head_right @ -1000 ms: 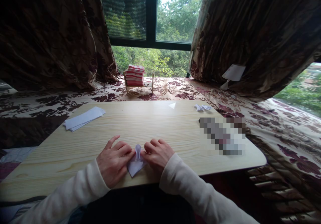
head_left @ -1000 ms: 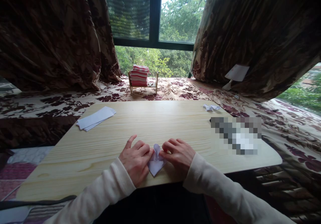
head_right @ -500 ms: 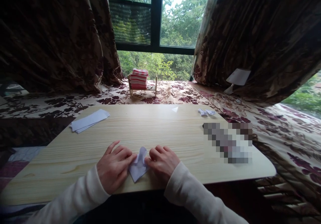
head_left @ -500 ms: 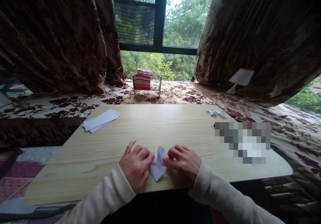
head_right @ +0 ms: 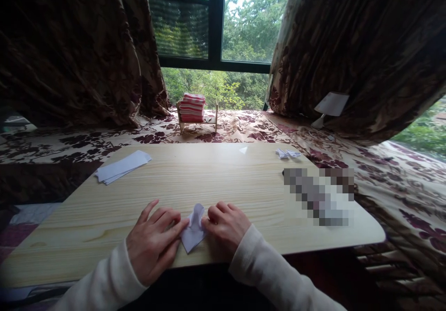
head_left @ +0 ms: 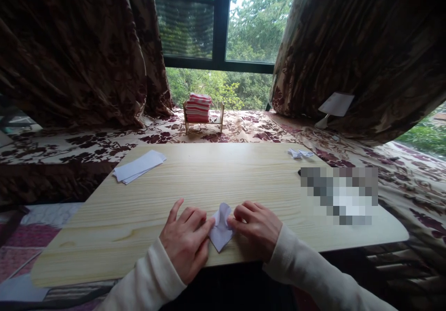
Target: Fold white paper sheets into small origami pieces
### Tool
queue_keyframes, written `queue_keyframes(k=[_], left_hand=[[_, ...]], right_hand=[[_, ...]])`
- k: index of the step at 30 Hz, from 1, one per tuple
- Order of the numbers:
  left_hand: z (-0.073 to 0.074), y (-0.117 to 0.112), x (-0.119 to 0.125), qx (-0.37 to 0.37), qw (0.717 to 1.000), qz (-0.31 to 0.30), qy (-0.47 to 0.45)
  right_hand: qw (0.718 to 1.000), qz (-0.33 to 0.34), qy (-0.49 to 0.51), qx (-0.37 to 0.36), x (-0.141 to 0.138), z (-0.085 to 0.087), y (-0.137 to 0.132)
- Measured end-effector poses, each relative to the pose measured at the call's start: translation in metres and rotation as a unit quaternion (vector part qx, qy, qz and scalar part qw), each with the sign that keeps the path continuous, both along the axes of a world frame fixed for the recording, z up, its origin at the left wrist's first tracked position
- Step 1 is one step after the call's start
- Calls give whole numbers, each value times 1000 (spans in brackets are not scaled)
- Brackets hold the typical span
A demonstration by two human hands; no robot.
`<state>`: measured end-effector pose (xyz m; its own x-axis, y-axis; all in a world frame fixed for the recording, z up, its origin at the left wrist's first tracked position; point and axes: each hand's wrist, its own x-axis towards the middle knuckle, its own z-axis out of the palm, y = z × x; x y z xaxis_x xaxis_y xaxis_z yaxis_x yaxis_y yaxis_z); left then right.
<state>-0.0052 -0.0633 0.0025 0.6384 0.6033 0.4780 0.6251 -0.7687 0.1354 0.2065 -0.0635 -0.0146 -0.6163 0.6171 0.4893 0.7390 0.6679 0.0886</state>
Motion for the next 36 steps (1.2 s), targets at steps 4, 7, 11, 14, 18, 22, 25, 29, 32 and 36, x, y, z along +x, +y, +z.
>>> queue_keyframes(k=[4, 7, 11, 14, 18, 22, 25, 29, 32, 36], left_hand=[[0, 7, 6, 0, 1000, 2, 19], [0, 14, 11, 18, 999, 4, 39], [-1, 18, 10, 28, 999, -3, 46], [0, 15, 1, 21, 999, -6, 37], [4, 4, -11, 25, 999, 2, 21], [6, -7, -7, 32, 999, 1, -35], [3, -10, 1, 23, 998, -6, -59], [-2, -8, 8, 10, 998, 5, -57], [-5, -6, 8, 9, 999, 12, -51], [-5, -6, 11, 10, 999, 21, -35]], right_hand=[[1000, 7, 7, 7, 1, -2, 2], [1000, 5, 6, 11, 1, -3, 2], [1000, -4, -4, -5, 0, 3, 0], [1000, -8, -13, -8, -1, 7, -2], [1000, -12, -16, -9, -2, 8, -2], [1000, -10, -4, -2, -1, 9, -2], [1000, 0, -11, -7, 1, 9, -1], [1000, 1, 8, -13, 3, 5, 0], [999, 1, 20, -28, 2, 0, 1], [999, 8, 23, -29, 1, 1, 2]])
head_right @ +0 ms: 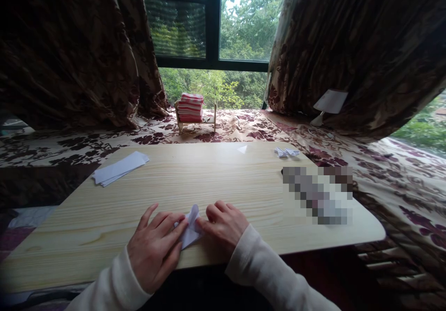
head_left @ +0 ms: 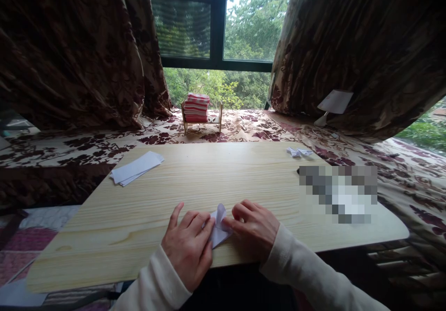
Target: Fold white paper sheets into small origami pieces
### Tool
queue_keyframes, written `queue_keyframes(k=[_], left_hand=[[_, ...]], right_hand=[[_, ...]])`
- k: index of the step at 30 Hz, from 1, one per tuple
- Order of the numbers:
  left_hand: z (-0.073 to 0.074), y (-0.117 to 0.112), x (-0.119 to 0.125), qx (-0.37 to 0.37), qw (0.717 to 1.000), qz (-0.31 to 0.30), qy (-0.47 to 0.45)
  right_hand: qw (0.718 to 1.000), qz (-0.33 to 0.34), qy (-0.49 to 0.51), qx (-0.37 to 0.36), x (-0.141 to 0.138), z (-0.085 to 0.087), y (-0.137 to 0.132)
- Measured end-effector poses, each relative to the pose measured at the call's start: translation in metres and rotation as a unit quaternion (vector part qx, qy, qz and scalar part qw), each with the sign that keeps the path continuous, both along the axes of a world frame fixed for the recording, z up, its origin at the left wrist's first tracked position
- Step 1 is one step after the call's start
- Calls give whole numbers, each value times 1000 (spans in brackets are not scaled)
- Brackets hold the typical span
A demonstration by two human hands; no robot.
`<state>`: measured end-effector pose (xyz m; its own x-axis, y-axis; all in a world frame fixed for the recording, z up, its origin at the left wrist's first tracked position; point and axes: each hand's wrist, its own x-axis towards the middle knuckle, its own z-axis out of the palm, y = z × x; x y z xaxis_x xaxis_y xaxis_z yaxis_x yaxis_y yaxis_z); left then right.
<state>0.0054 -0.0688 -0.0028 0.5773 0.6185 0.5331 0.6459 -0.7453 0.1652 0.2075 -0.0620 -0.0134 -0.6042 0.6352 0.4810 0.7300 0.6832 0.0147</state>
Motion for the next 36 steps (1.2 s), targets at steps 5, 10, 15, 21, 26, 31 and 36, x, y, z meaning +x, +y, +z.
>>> queue_keyframes(k=[5, 10, 15, 21, 26, 31, 36], left_hand=[[0, 1, 4, -3, 1000, 10, 5], [1, 0, 5, -7, 1000, 13, 6], [1, -2, 5, -8, 1000, 23, -3], [-2, -6, 5, 7, 1000, 30, -3], [0, -6, 9, -3, 999, 41, -4], [1, -17, 8, 3, 999, 23, -35], [6, -29, 1, 31, 998, -2, -51]], right_hand=[[1000, 2, -22, 4, -2, 7, -2], [1000, 6, -17, 20, -5, 6, -1], [1000, 2, -7, -3, -4, 3, -1], [1000, -17, -1, -24, 1, 3, -4], [1000, -16, -1, -10, 0, 3, -4], [1000, -14, 3, -15, 0, 5, -5], [999, -33, 8, -34, -1, 4, -6]])
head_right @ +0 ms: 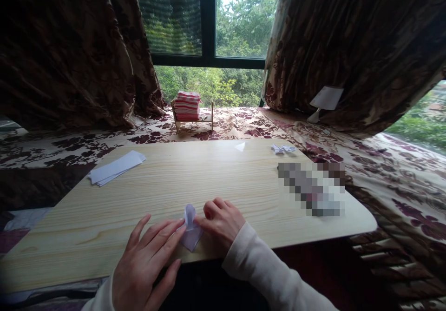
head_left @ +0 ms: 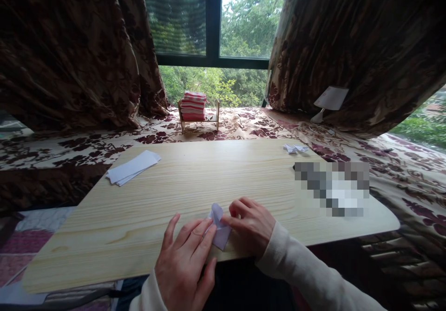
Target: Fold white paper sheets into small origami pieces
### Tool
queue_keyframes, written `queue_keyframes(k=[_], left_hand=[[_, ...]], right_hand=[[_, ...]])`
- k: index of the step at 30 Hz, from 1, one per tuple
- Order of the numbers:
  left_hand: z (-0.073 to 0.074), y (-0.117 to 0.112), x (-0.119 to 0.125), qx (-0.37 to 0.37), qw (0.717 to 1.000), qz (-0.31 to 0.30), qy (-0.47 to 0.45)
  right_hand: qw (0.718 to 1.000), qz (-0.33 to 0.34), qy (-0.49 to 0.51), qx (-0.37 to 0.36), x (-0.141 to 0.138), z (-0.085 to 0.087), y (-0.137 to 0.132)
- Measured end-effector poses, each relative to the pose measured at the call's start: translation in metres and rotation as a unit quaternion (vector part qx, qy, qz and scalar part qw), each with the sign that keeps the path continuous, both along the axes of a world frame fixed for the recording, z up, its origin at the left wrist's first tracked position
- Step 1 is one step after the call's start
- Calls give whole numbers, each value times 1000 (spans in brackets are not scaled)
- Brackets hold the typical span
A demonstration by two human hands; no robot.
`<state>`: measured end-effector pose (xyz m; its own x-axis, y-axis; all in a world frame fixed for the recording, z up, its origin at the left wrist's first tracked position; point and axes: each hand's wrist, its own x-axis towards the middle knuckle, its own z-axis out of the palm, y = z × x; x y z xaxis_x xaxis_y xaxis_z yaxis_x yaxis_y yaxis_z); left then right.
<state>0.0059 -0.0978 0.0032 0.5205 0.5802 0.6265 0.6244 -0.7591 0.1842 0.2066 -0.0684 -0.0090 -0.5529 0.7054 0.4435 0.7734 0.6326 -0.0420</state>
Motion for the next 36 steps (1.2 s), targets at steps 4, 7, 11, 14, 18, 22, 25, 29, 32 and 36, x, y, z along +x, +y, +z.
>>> queue_keyframes(k=[4, 7, 11, 14, 18, 22, 25, 29, 32, 36], left_hand=[[5, -6, -4, 1, 999, 15, 38], [0, -10, 2, -9, 997, 24, 76], [-12, -9, 12, -10, 992, 47, 119], [-16, -5, 14, -2, 989, 50, 141], [-13, 1, 14, -8, 987, 55, 151], [-14, 4, 17, -12, 983, 62, 170], [-17, 6, 19, -16, 980, 66, 184], [-19, 6, 20, -21, 980, 74, 183], [-18, 5, 20, -26, 980, 73, 185], [-16, 5, 21, -29, 979, 70, 188]], right_hand=[[1000, -1, 5, -8, -1, 0, -1], [1000, -4, 0, -14, -1, 1, -1], [1000, 2, 0, -17, 1, 1, 1], [999, 16, 32, -22, 4, -1, 4], [998, 24, 39, -51, 7, 0, 7], [996, 24, 37, -73, 8, 5, 6], [995, 15, 44, -90, 9, 6, 8], [990, 9, 51, -128, 9, 4, 15], [988, 6, 59, -139, 8, 6, 19], [984, 0, 60, -169, 7, 12, 20]])
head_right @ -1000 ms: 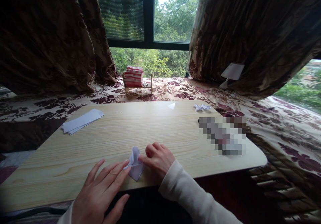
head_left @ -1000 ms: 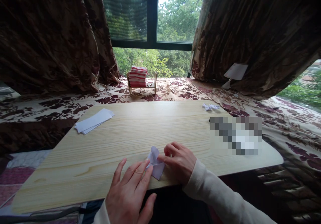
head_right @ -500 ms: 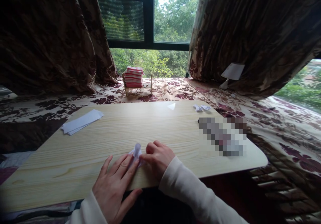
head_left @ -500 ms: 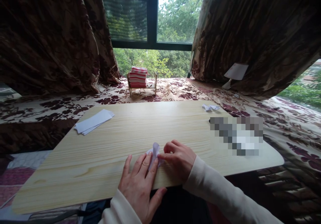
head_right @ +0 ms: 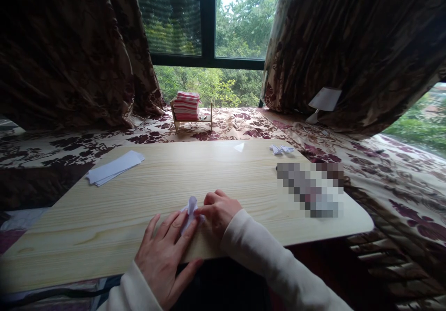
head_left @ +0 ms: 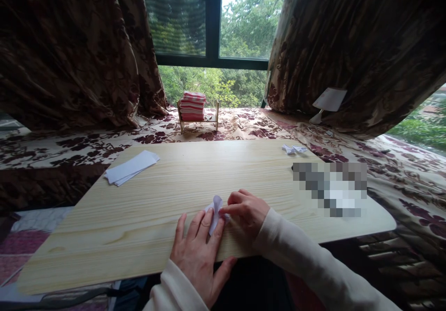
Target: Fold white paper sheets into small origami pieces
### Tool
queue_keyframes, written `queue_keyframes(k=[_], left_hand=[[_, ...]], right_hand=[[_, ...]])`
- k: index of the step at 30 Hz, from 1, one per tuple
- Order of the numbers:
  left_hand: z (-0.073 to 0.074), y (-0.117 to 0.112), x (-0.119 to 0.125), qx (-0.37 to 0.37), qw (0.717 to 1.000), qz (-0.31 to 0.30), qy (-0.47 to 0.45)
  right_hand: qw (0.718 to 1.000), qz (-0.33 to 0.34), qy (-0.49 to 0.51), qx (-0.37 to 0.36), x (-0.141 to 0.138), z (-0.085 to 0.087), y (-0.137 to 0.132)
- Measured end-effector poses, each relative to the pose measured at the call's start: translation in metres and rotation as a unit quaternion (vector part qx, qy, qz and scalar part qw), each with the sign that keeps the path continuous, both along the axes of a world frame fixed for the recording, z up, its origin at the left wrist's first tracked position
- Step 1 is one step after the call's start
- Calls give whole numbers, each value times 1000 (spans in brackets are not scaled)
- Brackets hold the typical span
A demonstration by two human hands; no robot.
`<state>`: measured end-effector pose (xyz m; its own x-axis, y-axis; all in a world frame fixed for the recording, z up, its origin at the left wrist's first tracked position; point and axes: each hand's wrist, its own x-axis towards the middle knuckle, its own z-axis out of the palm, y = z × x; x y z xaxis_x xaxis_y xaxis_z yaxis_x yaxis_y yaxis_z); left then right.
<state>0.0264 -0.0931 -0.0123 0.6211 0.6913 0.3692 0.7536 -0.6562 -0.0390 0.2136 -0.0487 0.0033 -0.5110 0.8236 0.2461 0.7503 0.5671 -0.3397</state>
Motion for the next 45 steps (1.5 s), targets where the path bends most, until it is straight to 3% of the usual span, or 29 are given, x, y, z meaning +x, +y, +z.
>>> queue_keyframes(k=[11, 17, 23, 29, 38, 45], left_hand=[[-2, 1, 15, -9, 995, 49, -88], [-5, 1, 14, -18, 993, 49, -102], [-5, 1, 14, -20, 994, 54, -95], [-2, 0, 14, -38, 993, 60, -97], [2, -4, 19, -29, 995, 83, -51], [-1, -4, 17, -24, 996, 80, -44]], right_hand=[[1000, -10, 23, -15, 1, 0, 7], [993, -10, 83, 82, -5, 26, 6], [998, 52, -13, 42, -28, 35, 26], [991, 58, -120, -30, -34, 43, 35], [991, 54, -123, 24, -37, 43, 37], [991, 35, -130, 22, -35, 41, 34]])
